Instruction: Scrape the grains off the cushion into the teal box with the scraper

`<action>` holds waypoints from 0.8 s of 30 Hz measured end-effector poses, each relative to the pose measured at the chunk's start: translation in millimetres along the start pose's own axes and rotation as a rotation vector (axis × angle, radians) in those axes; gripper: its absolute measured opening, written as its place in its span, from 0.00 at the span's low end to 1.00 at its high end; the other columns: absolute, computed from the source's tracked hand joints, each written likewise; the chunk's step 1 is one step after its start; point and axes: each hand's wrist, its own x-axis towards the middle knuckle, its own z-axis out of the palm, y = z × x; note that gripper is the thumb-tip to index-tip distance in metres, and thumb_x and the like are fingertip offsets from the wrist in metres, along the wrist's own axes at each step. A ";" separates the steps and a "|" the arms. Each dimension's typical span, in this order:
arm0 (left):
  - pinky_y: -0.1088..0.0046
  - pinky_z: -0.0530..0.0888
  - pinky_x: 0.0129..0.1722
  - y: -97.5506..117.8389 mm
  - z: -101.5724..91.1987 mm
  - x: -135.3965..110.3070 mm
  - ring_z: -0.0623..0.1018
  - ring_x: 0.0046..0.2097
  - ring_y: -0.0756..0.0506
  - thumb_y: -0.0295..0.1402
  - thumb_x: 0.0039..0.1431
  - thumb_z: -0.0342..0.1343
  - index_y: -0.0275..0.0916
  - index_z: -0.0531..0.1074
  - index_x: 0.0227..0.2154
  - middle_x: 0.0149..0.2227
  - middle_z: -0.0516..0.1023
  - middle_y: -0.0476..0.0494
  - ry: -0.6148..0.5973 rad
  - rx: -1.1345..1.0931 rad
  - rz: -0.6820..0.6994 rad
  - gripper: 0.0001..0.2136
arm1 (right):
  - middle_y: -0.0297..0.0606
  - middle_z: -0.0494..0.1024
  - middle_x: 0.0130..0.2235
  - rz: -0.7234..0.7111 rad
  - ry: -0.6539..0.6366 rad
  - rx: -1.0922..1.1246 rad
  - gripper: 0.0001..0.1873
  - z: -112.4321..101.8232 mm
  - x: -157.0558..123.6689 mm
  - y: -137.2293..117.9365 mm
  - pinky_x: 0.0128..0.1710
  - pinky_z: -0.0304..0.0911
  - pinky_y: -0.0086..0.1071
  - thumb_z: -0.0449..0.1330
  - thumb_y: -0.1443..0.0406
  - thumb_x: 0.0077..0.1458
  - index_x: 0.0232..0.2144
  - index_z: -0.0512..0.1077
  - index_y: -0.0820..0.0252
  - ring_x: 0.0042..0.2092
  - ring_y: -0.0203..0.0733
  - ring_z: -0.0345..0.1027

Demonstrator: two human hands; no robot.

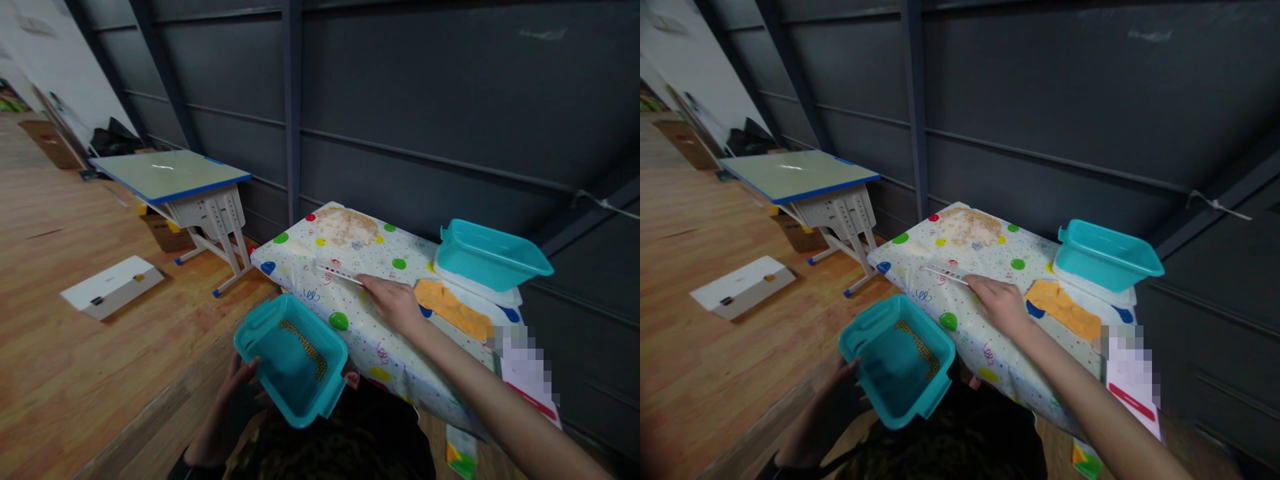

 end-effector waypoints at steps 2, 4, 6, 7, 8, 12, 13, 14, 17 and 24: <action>0.58 0.86 0.35 -3.3 3.2 2.4 0.90 0.38 0.35 0.43 0.52 0.82 0.53 0.65 0.70 0.43 0.87 0.46 0.043 0.042 0.043 0.46 | 0.40 0.93 0.53 0.035 0.012 -0.012 0.22 -2.0 9.0 2.7 0.52 0.86 0.39 0.58 0.69 0.74 0.61 0.86 0.50 0.49 0.48 0.91; 0.59 0.85 0.33 -4.9 5.0 3.1 0.88 0.34 0.37 0.42 0.51 0.82 0.53 0.63 0.72 0.37 0.84 0.50 0.059 0.046 0.048 0.48 | 0.43 0.93 0.54 0.039 0.027 -0.019 0.21 -1.4 19.6 6.5 0.51 0.86 0.39 0.57 0.69 0.76 0.61 0.86 0.54 0.48 0.49 0.91; 0.59 0.84 0.33 -5.3 4.7 2.5 0.85 0.32 0.38 0.43 0.51 0.82 0.53 0.63 0.74 0.34 0.81 0.53 0.052 0.039 0.041 0.50 | 0.43 0.92 0.55 0.023 0.013 -0.022 0.21 1.6 28.0 8.8 0.51 0.85 0.38 0.57 0.69 0.76 0.60 0.86 0.54 0.50 0.49 0.91; 0.59 0.84 0.33 -5.3 3.9 2.0 0.85 0.32 0.38 0.44 0.51 0.83 0.53 0.63 0.74 0.34 0.81 0.52 0.043 0.039 0.039 0.51 | 0.42 0.92 0.55 0.017 -0.001 -0.023 0.22 3.6 30.8 9.1 0.51 0.85 0.37 0.57 0.69 0.75 0.61 0.86 0.53 0.51 0.48 0.91; 0.59 0.84 0.33 -5.3 3.0 1.8 0.86 0.33 0.38 0.46 0.50 0.83 0.52 0.63 0.74 0.36 0.82 0.50 0.033 0.042 0.041 0.51 | 0.41 0.92 0.55 0.013 -0.015 -0.026 0.22 5.6 32.6 8.8 0.51 0.85 0.36 0.57 0.70 0.75 0.61 0.86 0.52 0.51 0.48 0.91; 0.54 0.86 0.38 -6.9 -0.4 5.0 0.89 0.40 0.33 0.45 0.50 0.82 0.53 0.63 0.74 0.50 0.85 0.41 0.040 0.042 0.050 0.51 | 0.38 0.92 0.56 -0.004 -0.050 -0.022 0.24 9.9 29.1 5.0 0.50 0.85 0.35 0.58 0.71 0.73 0.61 0.85 0.51 0.52 0.46 0.91; 0.53 0.86 0.39 -7.5 -0.8 6.7 0.90 0.41 0.33 0.44 0.51 0.82 0.54 0.62 0.75 0.50 0.85 0.42 0.050 0.039 0.042 0.51 | 0.37 0.92 0.57 -0.018 -0.056 -0.015 0.24 9.4 25.9 4.0 0.50 0.85 0.35 0.58 0.71 0.73 0.62 0.85 0.51 0.52 0.46 0.91; 0.53 0.86 0.40 -8.2 -1.2 8.5 0.89 0.41 0.33 0.43 0.52 0.81 0.55 0.61 0.75 0.48 0.85 0.43 0.058 0.035 0.033 0.51 | 0.37 0.92 0.57 -0.035 -0.060 -0.006 0.24 8.3 22.0 3.2 0.50 0.85 0.36 0.57 0.72 0.73 0.62 0.85 0.50 0.53 0.46 0.91; 0.55 0.86 0.37 -9.7 -1.3 12.5 0.87 0.35 0.36 0.43 0.53 0.81 0.55 0.60 0.75 0.40 0.83 0.48 0.047 0.029 0.031 0.50 | 0.37 0.92 0.56 -0.062 -0.046 0.010 0.25 3.3 9.2 2.7 0.51 0.85 0.36 0.58 0.72 0.71 0.61 0.85 0.49 0.52 0.46 0.91; 0.56 0.85 0.34 -7.8 1.7 8.0 0.88 0.34 0.35 0.43 0.50 0.82 0.54 0.58 0.76 0.42 0.86 0.45 0.037 0.034 0.044 0.54 | 0.41 0.93 0.51 0.040 0.112 -0.012 0.20 2.7 4.9 10.7 0.46 0.86 0.36 0.57 0.67 0.76 0.58 0.87 0.53 0.45 0.47 0.92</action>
